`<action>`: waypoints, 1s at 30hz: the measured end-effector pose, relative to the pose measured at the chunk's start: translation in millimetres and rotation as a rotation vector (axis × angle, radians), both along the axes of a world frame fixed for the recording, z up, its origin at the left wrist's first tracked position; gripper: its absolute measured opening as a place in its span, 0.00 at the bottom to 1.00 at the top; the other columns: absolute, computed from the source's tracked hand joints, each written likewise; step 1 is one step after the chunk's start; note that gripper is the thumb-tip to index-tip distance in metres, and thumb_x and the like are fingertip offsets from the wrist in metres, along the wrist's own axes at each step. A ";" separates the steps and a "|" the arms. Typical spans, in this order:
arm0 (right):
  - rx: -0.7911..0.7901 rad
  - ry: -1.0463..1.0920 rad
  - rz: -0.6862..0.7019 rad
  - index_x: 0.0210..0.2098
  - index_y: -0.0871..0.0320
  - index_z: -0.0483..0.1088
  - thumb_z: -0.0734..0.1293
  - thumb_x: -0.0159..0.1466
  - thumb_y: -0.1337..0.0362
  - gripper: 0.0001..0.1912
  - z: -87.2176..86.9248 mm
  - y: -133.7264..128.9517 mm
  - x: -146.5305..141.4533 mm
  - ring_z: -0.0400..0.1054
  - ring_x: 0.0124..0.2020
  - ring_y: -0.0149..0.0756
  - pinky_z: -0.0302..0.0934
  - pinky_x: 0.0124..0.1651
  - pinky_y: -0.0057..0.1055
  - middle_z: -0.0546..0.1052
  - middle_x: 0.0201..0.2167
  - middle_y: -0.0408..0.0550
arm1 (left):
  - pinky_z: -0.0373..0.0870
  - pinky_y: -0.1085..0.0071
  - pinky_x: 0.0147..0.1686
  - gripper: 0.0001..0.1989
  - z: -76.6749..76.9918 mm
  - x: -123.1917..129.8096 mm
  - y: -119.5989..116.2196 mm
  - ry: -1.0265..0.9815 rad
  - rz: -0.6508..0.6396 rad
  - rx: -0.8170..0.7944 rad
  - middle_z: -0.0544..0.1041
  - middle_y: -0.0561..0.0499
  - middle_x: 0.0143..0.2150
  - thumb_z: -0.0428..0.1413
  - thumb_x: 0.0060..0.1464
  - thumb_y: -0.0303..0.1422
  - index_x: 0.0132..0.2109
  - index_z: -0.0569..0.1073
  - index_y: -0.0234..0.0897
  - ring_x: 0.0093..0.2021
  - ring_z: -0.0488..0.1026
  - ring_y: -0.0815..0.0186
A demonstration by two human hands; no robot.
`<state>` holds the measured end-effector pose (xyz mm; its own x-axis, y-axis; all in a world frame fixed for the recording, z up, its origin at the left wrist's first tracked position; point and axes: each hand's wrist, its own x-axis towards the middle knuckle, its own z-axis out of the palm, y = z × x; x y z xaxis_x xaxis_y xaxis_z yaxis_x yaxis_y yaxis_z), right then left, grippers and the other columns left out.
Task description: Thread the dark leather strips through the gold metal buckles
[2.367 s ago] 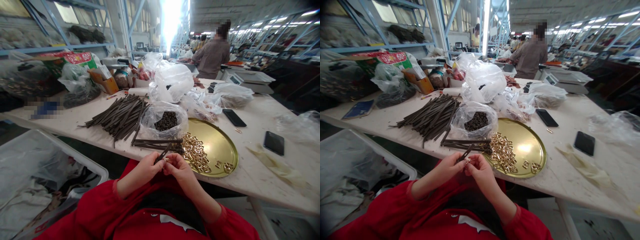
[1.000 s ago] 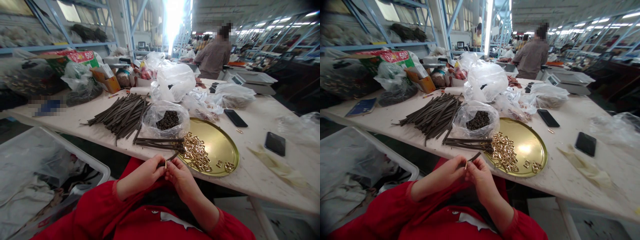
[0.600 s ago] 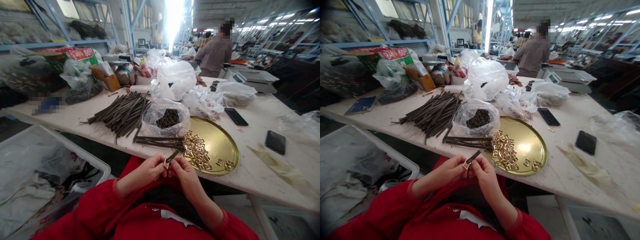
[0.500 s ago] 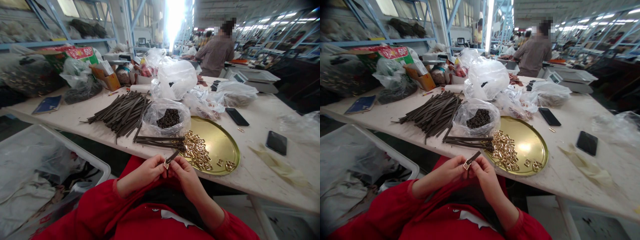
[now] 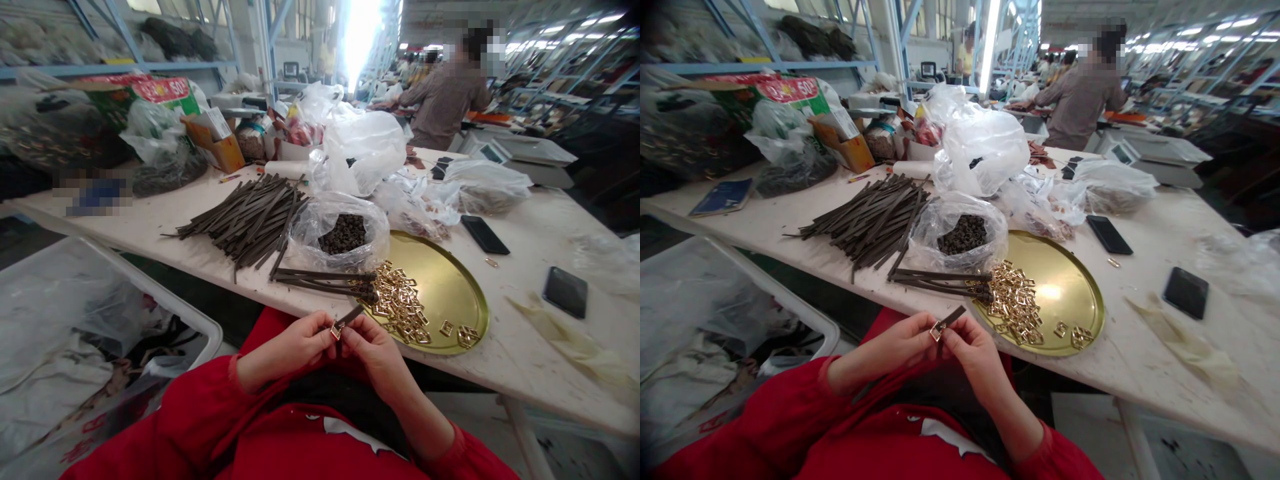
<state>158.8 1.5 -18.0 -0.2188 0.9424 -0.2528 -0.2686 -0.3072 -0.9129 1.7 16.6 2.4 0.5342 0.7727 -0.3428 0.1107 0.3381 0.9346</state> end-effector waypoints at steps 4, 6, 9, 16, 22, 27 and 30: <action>0.052 -0.078 0.003 0.26 0.58 0.66 0.70 0.52 0.54 0.14 -1.1 1.6 0.5 0.59 0.19 0.25 0.54 0.25 0.24 0.67 0.17 0.37 | 0.48 0.80 0.14 0.15 -0.3 -0.6 -1.8 -0.033 -0.039 -0.012 0.65 0.58 0.24 0.48 0.56 0.43 0.35 0.63 0.34 0.17 0.53 0.79; 0.064 -0.102 -0.005 0.26 0.58 0.65 0.69 0.52 0.53 0.15 -4.5 1.6 -0.2 0.58 0.18 0.25 0.54 0.23 0.24 0.65 0.16 0.36 | 0.48 0.80 0.15 0.15 0.6 -0.3 -3.0 -0.028 -0.054 -0.005 0.65 0.58 0.24 0.48 0.56 0.44 0.35 0.63 0.34 0.17 0.54 0.78; 0.079 -0.131 -0.032 0.28 0.58 0.66 0.69 0.51 0.52 0.15 -8.1 0.0 -1.4 0.57 0.18 0.25 0.54 0.23 0.24 0.65 0.17 0.36 | 0.49 0.80 0.16 0.15 2.4 0.1 -5.1 -0.015 -0.048 0.016 0.64 0.58 0.25 0.48 0.56 0.44 0.35 0.63 0.34 0.18 0.55 0.78; 0.137 -0.182 -0.011 0.27 0.57 0.65 0.67 0.54 0.54 0.13 0.1 -3.5 1.9 0.59 0.19 0.26 0.56 0.24 0.24 0.65 0.17 0.37 | 0.48 0.80 0.15 0.15 4.8 0.4 -9.6 0.009 -0.047 0.014 0.64 0.59 0.23 0.47 0.56 0.44 0.34 0.63 0.35 0.17 0.54 0.78; 0.309 -0.390 -0.101 0.28 0.56 0.63 0.66 0.56 0.60 0.08 1.5 -7.9 1.3 0.61 0.24 0.29 0.58 0.28 0.26 0.67 0.23 0.40 | 0.52 0.79 0.18 0.16 0.2 2.8 -13.5 0.043 0.007 0.065 0.64 0.58 0.24 0.50 0.54 0.45 0.35 0.63 0.35 0.20 0.57 0.76; 0.582 -0.529 -0.072 0.36 0.54 0.68 0.60 0.62 0.63 0.06 19.4 -15.8 11.5 0.64 0.29 0.33 0.59 0.33 0.30 0.69 0.27 0.44 | 0.49 0.79 0.18 0.16 5.4 0.3 -12.6 0.008 -0.026 0.017 0.63 0.58 0.22 0.49 0.54 0.46 0.33 0.62 0.35 0.20 0.55 0.76; 0.664 -0.504 0.045 0.39 0.54 0.71 0.56 0.64 0.63 0.12 30.5 -14.8 19.8 0.64 0.31 0.35 0.59 0.35 0.32 0.70 0.28 0.46 | 0.45 0.78 0.16 0.16 6.0 -2.3 -11.3 -0.007 -0.037 -0.064 0.60 0.60 0.20 0.48 0.54 0.46 0.33 0.61 0.36 0.17 0.51 0.77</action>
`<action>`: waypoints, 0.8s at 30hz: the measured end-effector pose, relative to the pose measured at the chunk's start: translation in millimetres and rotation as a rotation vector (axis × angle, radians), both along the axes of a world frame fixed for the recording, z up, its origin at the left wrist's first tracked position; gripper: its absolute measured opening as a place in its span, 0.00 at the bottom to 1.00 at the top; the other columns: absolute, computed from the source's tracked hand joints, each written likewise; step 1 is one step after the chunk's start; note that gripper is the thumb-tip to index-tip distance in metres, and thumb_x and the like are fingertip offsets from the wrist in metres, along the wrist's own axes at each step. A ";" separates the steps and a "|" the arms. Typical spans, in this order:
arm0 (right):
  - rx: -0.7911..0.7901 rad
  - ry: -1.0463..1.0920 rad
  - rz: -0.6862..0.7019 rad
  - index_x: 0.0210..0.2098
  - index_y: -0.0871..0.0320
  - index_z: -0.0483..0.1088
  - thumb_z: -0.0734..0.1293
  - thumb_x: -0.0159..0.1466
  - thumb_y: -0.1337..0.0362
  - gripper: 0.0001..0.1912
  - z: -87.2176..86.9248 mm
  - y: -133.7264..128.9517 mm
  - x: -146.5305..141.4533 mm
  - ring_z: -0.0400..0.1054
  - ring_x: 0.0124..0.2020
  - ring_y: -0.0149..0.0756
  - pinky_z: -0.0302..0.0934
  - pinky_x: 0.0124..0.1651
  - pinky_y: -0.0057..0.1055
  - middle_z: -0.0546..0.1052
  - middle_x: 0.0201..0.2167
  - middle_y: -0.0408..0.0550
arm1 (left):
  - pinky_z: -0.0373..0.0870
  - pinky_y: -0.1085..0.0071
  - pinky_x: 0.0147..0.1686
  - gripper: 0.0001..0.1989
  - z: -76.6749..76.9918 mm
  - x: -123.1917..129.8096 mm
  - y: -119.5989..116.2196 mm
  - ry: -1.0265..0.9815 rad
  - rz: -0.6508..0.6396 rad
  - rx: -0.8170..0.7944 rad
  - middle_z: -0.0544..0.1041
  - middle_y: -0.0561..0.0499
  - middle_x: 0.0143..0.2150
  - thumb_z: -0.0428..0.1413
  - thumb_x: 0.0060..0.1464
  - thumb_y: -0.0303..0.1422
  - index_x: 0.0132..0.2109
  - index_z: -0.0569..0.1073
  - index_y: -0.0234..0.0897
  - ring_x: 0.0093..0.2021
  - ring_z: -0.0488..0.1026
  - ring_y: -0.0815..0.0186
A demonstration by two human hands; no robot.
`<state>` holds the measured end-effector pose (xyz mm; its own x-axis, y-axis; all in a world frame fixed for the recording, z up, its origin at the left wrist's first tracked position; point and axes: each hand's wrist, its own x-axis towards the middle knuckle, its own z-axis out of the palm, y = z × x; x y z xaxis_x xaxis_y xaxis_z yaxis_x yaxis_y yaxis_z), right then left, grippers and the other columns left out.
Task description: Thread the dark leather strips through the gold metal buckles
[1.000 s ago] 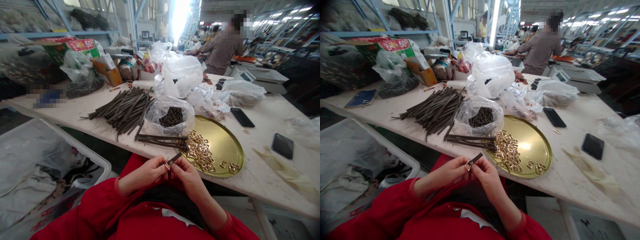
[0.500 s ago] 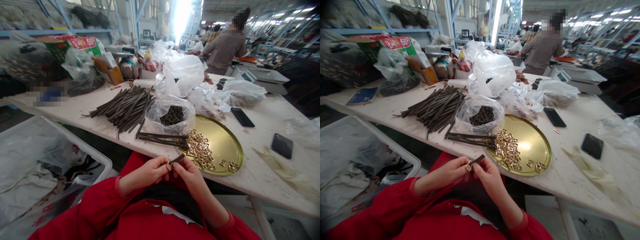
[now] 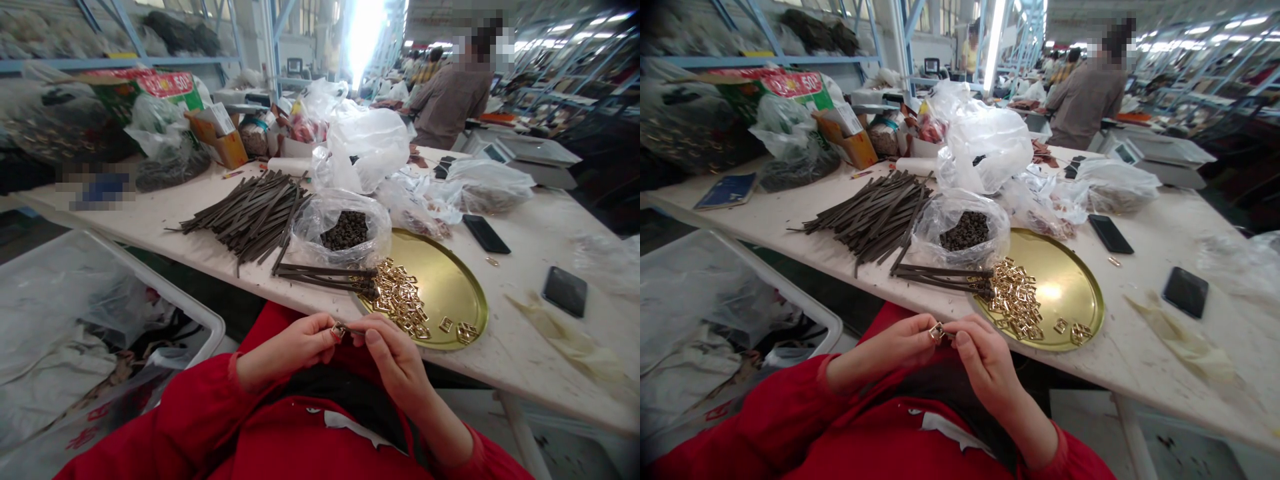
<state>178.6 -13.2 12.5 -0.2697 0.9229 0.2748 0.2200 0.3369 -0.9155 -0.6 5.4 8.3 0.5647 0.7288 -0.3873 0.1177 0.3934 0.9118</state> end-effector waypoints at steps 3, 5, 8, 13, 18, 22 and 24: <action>-0.139 0.058 0.099 0.37 0.53 0.72 0.60 0.62 0.60 0.10 0.9 5.7 3.2 0.64 0.29 0.33 0.58 0.33 0.30 0.69 0.26 0.44 | 0.45 0.78 0.15 0.16 -1.4 -1.4 0.9 0.028 -0.025 -0.025 0.61 0.60 0.21 0.47 0.55 0.45 0.33 0.60 0.36 0.17 0.51 0.77; -0.297 0.118 0.166 0.36 0.53 0.71 0.63 0.60 0.59 0.08 -2.4 9.9 2.3 0.63 0.28 0.32 0.57 0.31 0.28 0.69 0.26 0.42 | 0.46 0.77 0.16 0.16 -1.7 -1.4 1.4 0.073 -0.049 -0.007 0.61 0.59 0.22 0.47 0.55 0.45 0.32 0.61 0.36 0.18 0.52 0.76; -0.498 0.172 0.244 0.33 0.54 0.70 0.66 0.57 0.58 0.07 -7.5 14.6 -1.0 0.57 0.23 0.28 0.51 0.25 0.25 0.65 0.22 0.39 | 0.49 0.77 0.18 0.16 -1.4 -0.8 3.0 0.139 -0.078 0.045 0.61 0.58 0.22 0.47 0.55 0.44 0.30 0.62 0.35 0.20 0.54 0.75; -0.479 0.121 0.218 0.28 0.55 0.67 0.67 0.55 0.61 0.06 -11.6 20.6 -3.1 0.56 0.23 0.27 0.50 0.25 0.25 0.64 0.22 0.39 | 0.50 0.78 0.20 0.14 -1.9 -0.6 7.7 0.182 -0.069 0.064 0.61 0.58 0.23 0.46 0.55 0.41 0.29 0.62 0.34 0.22 0.55 0.75; -0.358 0.075 0.151 0.28 0.56 0.68 0.66 0.57 0.63 0.04 -16.3 26.2 -1.3 0.60 0.29 0.31 0.56 0.32 0.27 0.66 0.27 0.42 | 0.51 0.78 0.20 0.13 -7.3 0.0 12.1 0.200 -0.061 0.073 0.62 0.58 0.23 0.46 0.55 0.40 0.30 0.62 0.35 0.22 0.56 0.75; -0.423 0.081 0.123 0.27 0.56 0.67 0.65 0.57 0.62 0.05 -18.2 28.9 -0.9 0.59 0.26 0.29 0.55 0.28 0.25 0.65 0.25 0.40 | 0.52 0.78 0.21 0.13 -9.6 0.9 13.5 0.219 -0.049 0.084 0.62 0.58 0.23 0.46 0.55 0.40 0.29 0.62 0.35 0.22 0.56 0.75; -0.456 0.069 0.107 0.27 0.56 0.67 0.66 0.57 0.61 0.05 -19.8 29.4 -1.0 0.59 0.24 0.28 0.54 0.26 0.25 0.65 0.23 0.40 | 0.52 0.78 0.21 0.13 -10.1 1.6 13.4 0.238 -0.049 0.099 0.62 0.58 0.23 0.46 0.55 0.40 0.29 0.62 0.35 0.22 0.56 0.74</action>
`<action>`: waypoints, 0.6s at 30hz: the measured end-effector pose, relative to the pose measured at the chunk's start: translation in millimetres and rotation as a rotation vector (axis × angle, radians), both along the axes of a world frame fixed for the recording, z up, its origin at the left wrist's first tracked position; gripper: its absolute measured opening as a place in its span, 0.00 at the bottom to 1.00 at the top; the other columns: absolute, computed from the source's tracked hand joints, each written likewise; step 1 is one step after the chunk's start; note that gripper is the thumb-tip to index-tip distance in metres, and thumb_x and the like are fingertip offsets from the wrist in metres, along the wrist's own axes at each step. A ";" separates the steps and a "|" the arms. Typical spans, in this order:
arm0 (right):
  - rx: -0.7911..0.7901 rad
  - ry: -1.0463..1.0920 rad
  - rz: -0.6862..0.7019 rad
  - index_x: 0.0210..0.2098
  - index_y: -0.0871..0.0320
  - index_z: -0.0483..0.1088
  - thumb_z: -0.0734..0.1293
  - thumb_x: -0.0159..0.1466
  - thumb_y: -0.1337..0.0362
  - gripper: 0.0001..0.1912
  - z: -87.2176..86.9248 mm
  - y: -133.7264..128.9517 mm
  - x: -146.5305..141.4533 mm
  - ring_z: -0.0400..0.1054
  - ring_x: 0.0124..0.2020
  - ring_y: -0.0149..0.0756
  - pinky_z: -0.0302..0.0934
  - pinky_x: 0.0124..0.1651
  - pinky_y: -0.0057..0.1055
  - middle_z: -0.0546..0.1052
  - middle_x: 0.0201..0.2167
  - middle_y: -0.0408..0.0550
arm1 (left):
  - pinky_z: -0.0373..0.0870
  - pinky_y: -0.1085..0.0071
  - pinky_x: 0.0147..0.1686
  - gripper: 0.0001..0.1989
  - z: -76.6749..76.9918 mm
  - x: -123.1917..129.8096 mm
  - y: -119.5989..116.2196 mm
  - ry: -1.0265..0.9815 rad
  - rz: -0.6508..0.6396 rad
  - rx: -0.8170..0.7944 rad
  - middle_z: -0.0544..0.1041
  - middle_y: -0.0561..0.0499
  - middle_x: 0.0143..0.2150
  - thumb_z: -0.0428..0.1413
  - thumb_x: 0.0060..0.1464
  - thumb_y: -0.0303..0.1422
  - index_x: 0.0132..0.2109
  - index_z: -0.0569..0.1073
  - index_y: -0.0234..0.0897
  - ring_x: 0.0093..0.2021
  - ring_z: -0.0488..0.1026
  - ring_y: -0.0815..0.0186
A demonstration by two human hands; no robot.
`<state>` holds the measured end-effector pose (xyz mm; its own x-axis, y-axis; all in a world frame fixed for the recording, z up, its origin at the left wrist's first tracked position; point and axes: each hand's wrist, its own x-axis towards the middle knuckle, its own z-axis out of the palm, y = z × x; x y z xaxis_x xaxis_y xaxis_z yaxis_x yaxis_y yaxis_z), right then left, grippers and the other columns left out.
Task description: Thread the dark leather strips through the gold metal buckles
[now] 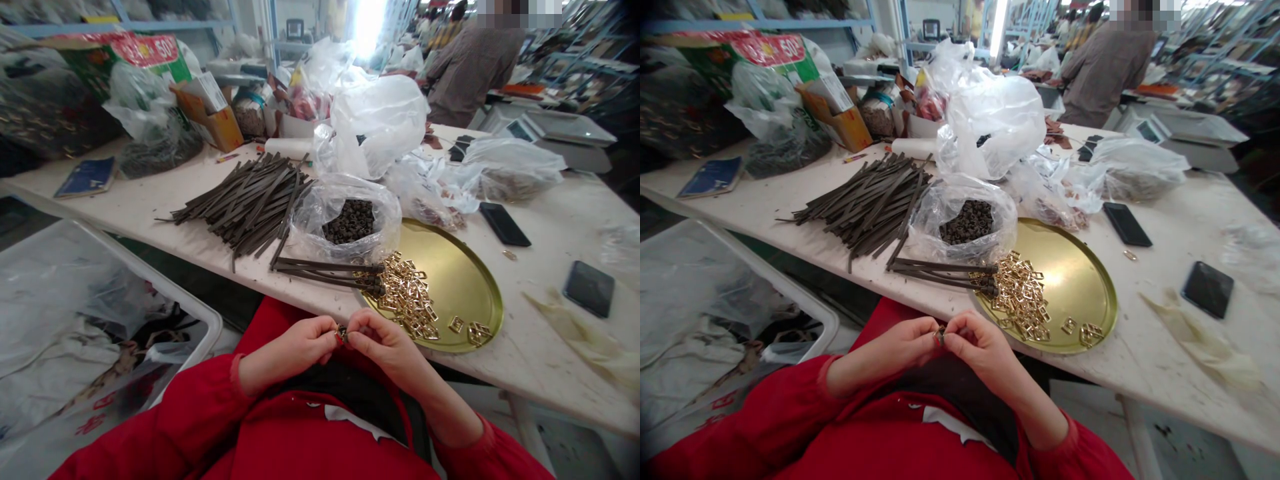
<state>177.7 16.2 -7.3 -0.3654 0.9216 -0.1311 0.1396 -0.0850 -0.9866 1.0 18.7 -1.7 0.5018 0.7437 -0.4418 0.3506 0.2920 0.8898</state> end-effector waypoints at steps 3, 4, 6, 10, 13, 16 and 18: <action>0.048 -0.060 -0.040 0.26 0.56 0.67 0.66 0.56 0.63 0.04 -6.0 -1.2 -0.9 0.60 0.25 0.29 0.56 0.27 0.25 0.66 0.24 0.40 | 0.53 0.77 0.21 0.13 -2.0 2.0 -1.3 0.040 -0.004 0.048 0.63 0.57 0.23 0.45 0.56 0.39 0.28 0.63 0.35 0.22 0.57 0.74; 0.079 -0.086 -0.056 0.27 0.56 0.67 0.65 0.57 0.64 0.03 -8.7 -2.2 -1.4 0.61 0.25 0.29 0.57 0.28 0.26 0.67 0.25 0.41 | 0.53 0.77 0.22 0.12 -3.1 2.8 -2.0 0.056 -0.004 0.074 0.63 0.57 0.23 0.44 0.56 0.38 0.28 0.63 0.36 0.22 0.57 0.73; 0.142 -0.145 -0.088 0.29 0.55 0.66 0.65 0.57 0.65 0.01 -13.7 -4.7 -2.5 0.63 0.27 0.30 0.58 0.29 0.27 0.67 0.26 0.41 | 0.55 0.76 0.23 0.11 -4.9 4.3 -3.5 0.092 -0.007 0.135 0.64 0.57 0.23 0.43 0.56 0.36 0.28 0.62 0.36 0.23 0.59 0.72; 0.219 -0.230 -0.157 0.29 0.55 0.65 0.67 0.55 0.67 0.04 -17.0 -9.9 -4.4 0.63 0.26 0.32 0.58 0.29 0.28 0.68 0.26 0.41 | 0.55 0.74 0.25 0.10 -3.1 5.2 -6.0 0.138 -0.055 0.221 0.64 0.57 0.24 0.42 0.56 0.33 0.28 0.61 0.37 0.25 0.60 0.71; 0.284 -0.256 -0.230 0.27 0.55 0.64 0.68 0.54 0.65 0.06 -14.0 -13.5 -5.0 0.63 0.25 0.32 0.58 0.28 0.28 0.68 0.24 0.41 | 0.56 0.75 0.26 0.08 3.6 3.8 -6.5 0.145 -0.104 0.233 0.64 0.57 0.25 0.43 0.55 0.31 0.29 0.61 0.37 0.26 0.60 0.71; 0.471 -0.308 -0.230 0.26 0.54 0.65 0.66 0.57 0.66 0.05 -10.2 -18.4 -6.0 0.64 0.28 0.34 0.61 0.30 0.30 0.69 0.25 0.43 | 0.57 0.75 0.26 0.07 9.8 2.4 -6.8 0.141 -0.131 0.204 0.64 0.57 0.26 0.43 0.55 0.32 0.30 0.62 0.37 0.26 0.60 0.71; 0.604 -0.332 -0.194 0.29 0.54 0.68 0.63 0.60 0.67 0.04 -8.6 -22.9 -7.1 0.67 0.31 0.35 0.63 0.34 0.32 0.72 0.28 0.45 | 0.57 0.75 0.26 0.08 11.5 2.0 -7.5 0.129 -0.114 0.187 0.64 0.57 0.26 0.43 0.55 0.33 0.31 0.63 0.36 0.26 0.60 0.71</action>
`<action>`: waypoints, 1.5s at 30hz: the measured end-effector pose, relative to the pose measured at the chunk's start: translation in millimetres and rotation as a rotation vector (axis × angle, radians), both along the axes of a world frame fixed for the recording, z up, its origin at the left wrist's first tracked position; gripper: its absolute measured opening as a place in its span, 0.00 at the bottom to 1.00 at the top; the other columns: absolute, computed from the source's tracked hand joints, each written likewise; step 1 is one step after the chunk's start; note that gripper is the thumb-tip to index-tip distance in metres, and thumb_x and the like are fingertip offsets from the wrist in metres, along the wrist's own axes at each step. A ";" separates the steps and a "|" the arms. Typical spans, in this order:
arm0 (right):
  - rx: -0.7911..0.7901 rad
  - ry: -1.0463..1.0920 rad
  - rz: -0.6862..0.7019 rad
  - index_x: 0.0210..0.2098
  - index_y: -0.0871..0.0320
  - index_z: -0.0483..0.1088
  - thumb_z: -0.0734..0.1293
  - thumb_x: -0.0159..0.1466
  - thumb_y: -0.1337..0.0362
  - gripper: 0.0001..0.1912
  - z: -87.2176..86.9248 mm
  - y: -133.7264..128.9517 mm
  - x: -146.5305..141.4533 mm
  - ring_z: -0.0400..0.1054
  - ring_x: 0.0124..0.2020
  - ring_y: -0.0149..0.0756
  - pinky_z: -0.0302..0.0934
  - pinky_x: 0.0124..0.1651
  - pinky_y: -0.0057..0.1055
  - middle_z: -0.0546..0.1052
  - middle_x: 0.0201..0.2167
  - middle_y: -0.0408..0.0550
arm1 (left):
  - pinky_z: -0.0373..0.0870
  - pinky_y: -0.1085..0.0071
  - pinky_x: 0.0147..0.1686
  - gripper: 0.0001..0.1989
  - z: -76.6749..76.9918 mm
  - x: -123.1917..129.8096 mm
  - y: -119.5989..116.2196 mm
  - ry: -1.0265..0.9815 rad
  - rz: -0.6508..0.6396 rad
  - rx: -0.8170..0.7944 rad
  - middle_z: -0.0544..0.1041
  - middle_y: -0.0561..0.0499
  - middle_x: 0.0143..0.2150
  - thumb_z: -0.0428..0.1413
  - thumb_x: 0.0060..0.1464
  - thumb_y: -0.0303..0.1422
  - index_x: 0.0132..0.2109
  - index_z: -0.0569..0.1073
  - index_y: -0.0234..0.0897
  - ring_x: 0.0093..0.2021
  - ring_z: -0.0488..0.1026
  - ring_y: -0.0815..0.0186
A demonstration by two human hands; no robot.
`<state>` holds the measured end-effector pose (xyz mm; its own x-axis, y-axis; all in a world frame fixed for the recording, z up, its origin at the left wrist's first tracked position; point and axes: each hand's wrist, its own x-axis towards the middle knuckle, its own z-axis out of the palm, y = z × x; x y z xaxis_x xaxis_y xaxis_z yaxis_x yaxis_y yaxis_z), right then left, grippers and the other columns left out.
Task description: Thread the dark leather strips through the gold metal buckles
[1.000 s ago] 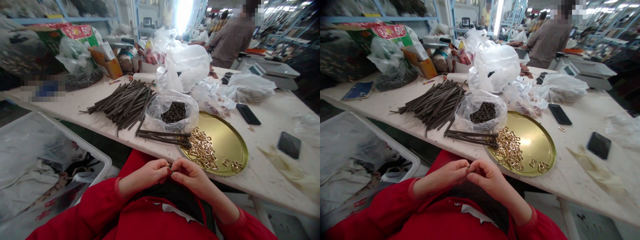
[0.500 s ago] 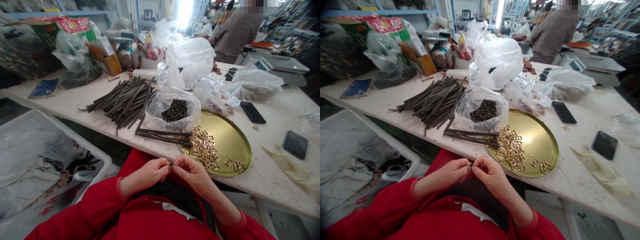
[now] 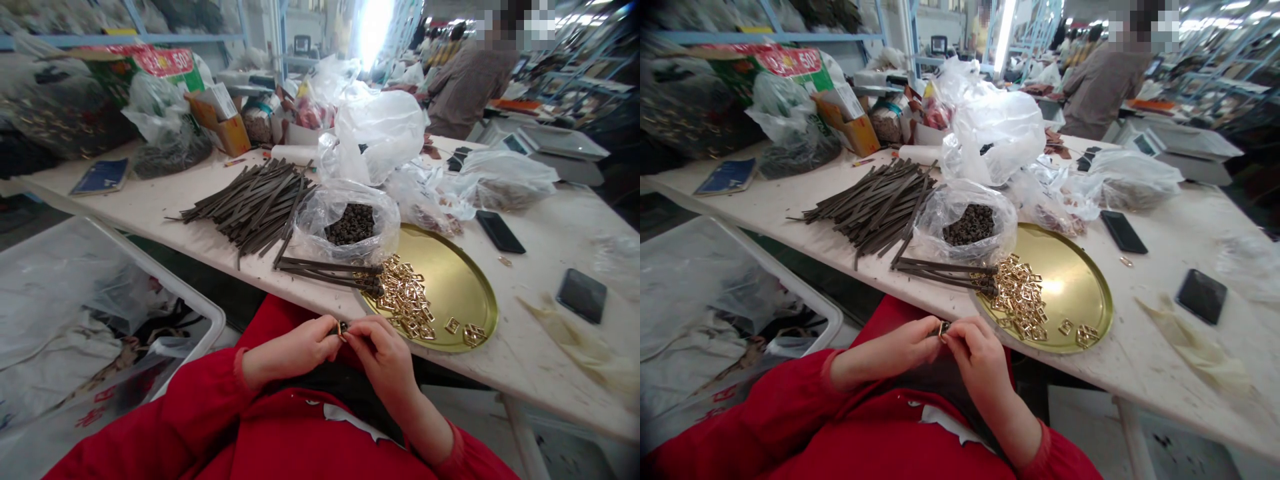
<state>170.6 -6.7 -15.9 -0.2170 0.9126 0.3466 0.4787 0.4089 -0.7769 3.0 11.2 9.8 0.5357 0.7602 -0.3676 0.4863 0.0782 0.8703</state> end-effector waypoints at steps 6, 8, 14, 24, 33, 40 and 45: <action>0.179 -0.085 0.057 0.38 0.54 0.68 0.61 0.60 0.72 0.09 -1.3 -10.5 -2.8 0.70 0.37 0.36 0.66 0.40 0.33 0.74 0.34 0.49 | 0.59 0.74 0.28 0.07 -1.0 1.9 -4.2 -0.009 0.057 0.028 0.66 0.55 0.28 0.44 0.54 0.33 0.32 0.64 0.36 0.29 0.62 0.69; 0.206 -0.091 0.044 0.38 0.54 0.68 0.61 0.60 0.72 0.09 -1.8 -11.0 -2.8 0.70 0.36 0.36 0.66 0.39 0.33 0.74 0.33 0.49 | 0.59 0.73 0.30 0.07 -0.1 3.0 -5.5 -0.004 0.057 0.046 0.68 0.54 0.30 0.44 0.52 0.32 0.33 0.65 0.35 0.31 0.63 0.67; 0.230 -0.109 -0.018 0.36 0.54 0.66 0.60 0.59 0.74 0.10 1.6 -9.6 -0.8 0.69 0.29 0.34 0.65 0.32 0.31 0.73 0.28 0.46 | 0.59 0.74 0.29 0.05 6.5 1.2 -6.8 -0.037 0.045 -0.020 0.67 0.55 0.28 0.45 0.47 0.26 0.31 0.65 0.35 0.30 0.62 0.69; 0.408 -0.142 -0.026 0.43 0.53 0.65 0.61 0.60 0.74 0.14 -21.0 -10.4 2.4 0.68 0.34 0.35 0.67 0.37 0.33 0.71 0.32 0.47 | 0.61 0.75 0.31 0.10 -1.8 9.5 -9.9 -0.103 0.012 0.173 0.68 0.53 0.30 0.41 0.58 0.29 0.32 0.64 0.35 0.30 0.62 0.69; 0.370 -0.115 -0.145 0.40 0.56 0.65 0.61 0.60 0.72 0.09 -22.5 0.0 -3.9 0.68 0.34 0.35 0.67 0.37 0.33 0.71 0.33 0.48 | 0.64 0.73 0.39 0.10 -11.9 8.2 -10.8 0.008 -0.037 0.361 0.72 0.48 0.38 0.41 0.58 0.25 0.38 0.67 0.33 0.37 0.67 0.67; 0.266 -0.064 -0.131 0.35 0.55 0.66 0.62 0.59 0.71 0.06 -18.0 -0.5 0.7 0.69 0.34 0.35 0.66 0.37 0.33 0.73 0.32 0.47 | 0.63 0.75 0.37 0.10 -5.4 9.3 -8.0 0.000 -0.050 0.378 0.73 0.50 0.37 0.42 0.60 0.28 0.39 0.67 0.34 0.35 0.68 0.68; 0.062 0.046 -0.163 0.32 0.56 0.66 0.62 0.60 0.67 0.02 -10.3 -5.9 -0.4 0.68 0.30 0.34 0.64 0.33 0.30 0.72 0.28 0.45 | 0.60 0.74 0.28 0.12 -3.5 9.4 -7.8 0.198 -0.028 0.423 0.73 0.51 0.30 0.44 0.59 0.33 0.32 0.68 0.34 0.29 0.67 0.68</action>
